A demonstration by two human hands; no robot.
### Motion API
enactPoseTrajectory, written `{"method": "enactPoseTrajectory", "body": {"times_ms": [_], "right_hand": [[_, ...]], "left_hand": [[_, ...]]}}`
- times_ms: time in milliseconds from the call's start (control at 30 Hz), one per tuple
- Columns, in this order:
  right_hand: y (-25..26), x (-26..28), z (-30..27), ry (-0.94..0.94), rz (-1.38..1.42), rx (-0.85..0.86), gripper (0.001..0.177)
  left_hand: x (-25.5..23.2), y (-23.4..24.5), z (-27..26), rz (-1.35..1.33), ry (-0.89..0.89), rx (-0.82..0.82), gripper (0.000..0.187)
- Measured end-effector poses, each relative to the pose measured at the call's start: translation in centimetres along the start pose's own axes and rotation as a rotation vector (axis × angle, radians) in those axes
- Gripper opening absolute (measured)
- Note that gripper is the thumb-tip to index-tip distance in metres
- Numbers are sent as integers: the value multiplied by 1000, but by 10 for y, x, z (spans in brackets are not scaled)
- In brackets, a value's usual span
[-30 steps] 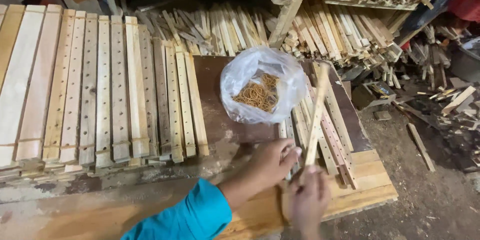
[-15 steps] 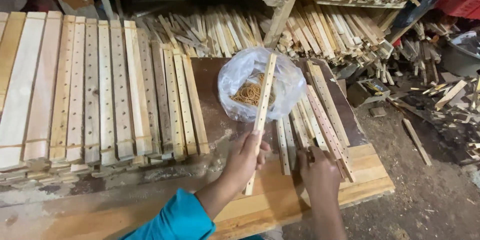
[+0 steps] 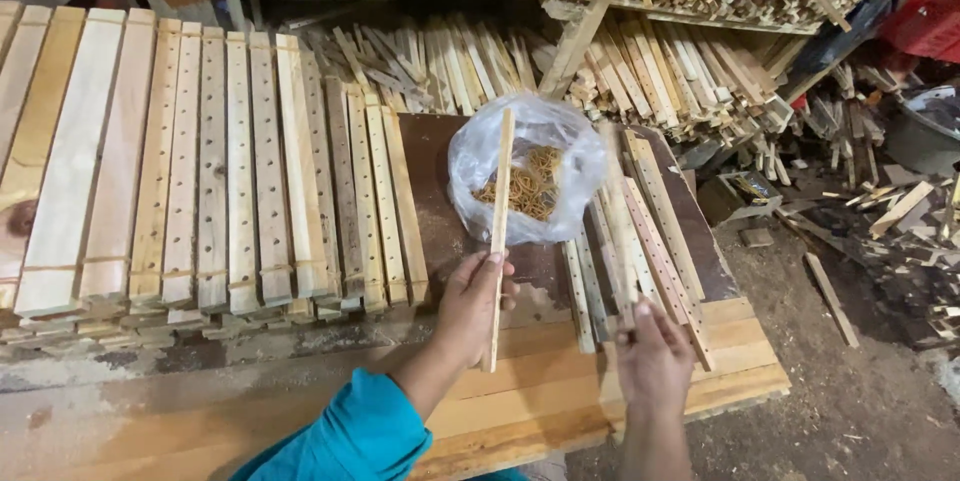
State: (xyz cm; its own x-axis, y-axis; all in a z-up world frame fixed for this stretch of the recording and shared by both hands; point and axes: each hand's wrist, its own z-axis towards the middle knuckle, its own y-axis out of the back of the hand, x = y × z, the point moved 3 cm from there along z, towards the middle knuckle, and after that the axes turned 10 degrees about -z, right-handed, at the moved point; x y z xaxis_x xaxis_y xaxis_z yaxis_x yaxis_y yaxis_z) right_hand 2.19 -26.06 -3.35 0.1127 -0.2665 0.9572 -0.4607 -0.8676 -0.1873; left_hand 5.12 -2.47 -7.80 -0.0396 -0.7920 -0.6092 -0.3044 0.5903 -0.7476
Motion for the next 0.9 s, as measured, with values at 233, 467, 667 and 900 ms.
{"method": "enactPoseTrajectory", "body": {"times_ms": [233, 467, 667, 900], "right_hand": [[-18, -15, -45, 384, 179, 285, 17], [-70, -34, -78, 481, -104, 498, 31], [-96, -50, -86, 239, -259, 336, 41], [-96, -40, -83, 108, -390, 382, 54]], "left_hand": [[-16, -13, -9, -217, 1, 126, 21], [-33, -15, -12, -236, -10, 106, 20], [-43, -14, -16, -325, 61, 124, 24], [-49, -12, -15, -215, 26, 109, 29]]}}
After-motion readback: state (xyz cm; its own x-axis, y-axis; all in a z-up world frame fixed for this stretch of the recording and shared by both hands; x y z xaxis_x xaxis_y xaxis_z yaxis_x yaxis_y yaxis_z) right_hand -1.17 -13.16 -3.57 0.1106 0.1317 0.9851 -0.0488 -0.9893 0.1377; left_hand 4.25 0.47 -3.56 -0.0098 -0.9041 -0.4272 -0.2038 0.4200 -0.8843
